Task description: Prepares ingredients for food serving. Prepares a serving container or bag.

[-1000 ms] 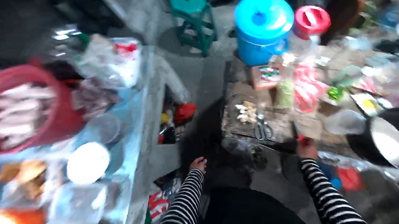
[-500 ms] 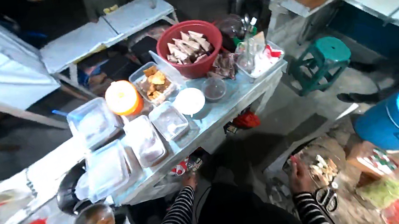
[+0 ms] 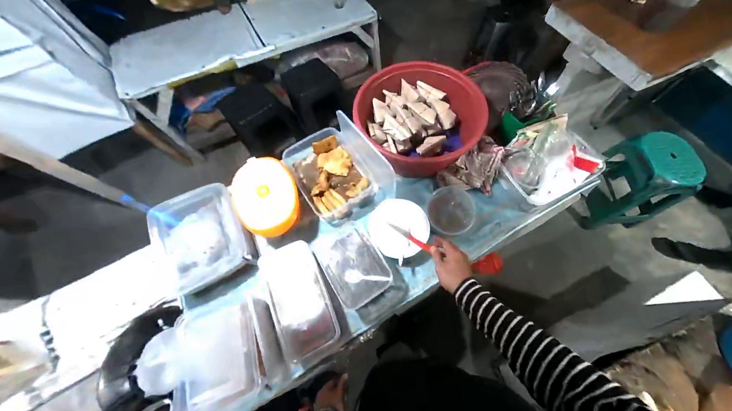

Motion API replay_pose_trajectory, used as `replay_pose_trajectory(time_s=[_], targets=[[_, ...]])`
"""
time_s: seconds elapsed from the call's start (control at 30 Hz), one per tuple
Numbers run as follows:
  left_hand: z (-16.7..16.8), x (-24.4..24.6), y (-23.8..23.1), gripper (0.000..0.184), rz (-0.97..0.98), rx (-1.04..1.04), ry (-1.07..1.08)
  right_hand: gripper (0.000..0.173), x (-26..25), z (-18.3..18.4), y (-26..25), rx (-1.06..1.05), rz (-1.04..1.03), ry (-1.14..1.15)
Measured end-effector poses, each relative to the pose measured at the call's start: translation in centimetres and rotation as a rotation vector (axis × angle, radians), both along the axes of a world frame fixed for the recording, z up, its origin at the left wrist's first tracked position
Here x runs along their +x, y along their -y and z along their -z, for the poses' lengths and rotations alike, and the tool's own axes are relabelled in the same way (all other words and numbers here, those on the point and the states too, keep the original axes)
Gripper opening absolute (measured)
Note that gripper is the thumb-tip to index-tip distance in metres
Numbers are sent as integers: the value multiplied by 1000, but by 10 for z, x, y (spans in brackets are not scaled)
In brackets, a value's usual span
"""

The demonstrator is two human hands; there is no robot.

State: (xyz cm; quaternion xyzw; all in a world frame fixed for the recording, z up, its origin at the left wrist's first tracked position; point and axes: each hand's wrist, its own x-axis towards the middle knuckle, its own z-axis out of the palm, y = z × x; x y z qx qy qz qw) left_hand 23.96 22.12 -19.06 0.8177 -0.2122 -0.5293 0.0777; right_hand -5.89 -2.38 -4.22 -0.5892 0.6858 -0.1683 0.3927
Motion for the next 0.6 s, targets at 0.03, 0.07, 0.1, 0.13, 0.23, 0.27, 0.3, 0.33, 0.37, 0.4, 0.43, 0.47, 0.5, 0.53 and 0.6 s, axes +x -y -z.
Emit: replay_pose_trajectory(time_s=[0.03,0.07,0.1,0.13,0.23,0.27,0.3,0.33,0.37,0.4,0.43,0.47,0.5,0.53,0.6], targets=[[-1,7,-7,46,-57,-3,-4,45,-4,0,9,-19,40,-33],[-3,13,-11,44,-98,-2,-5,44,-12,1,20,-53,77,-85],[-5,21,-16,43,-118,9,0,43,-23,-1,36,-77,104,-129],[-6,27,-20,43,-120,16,10,43,-35,-5,56,-82,125,-165],[-26,37,-22,46,-82,0,15,51,-65,-16,132,-82,139,-250],[-40,36,-18,47,-78,-23,-5,59,-70,-18,158,-72,129,-288],[-62,33,-11,48,-74,-53,-36,69,-73,-18,181,-38,119,-344],[-92,27,2,48,-65,-94,-88,78,-75,-16,202,4,122,-393],[-124,20,16,49,-61,-158,-159,81,-75,-13,218,49,122,-436],[-151,11,30,52,-65,-248,-252,76,-75,-11,229,97,124,-469],[-171,3,43,58,-71,-361,-355,65,-74,-11,235,126,143,-479],[-188,-6,56,65,-82,-478,-463,56,-75,-12,237,139,184,-450],[-201,-15,71,75,-94,-582,-580,50,-76,-13,236,130,259,-368],[-213,-27,87,86,-108,-673,-673,48,-81,-15,233,103,341,-260],[-229,-54,123,101,-118,-816,-797,47,-90,-23,217,-24,467,-67]])
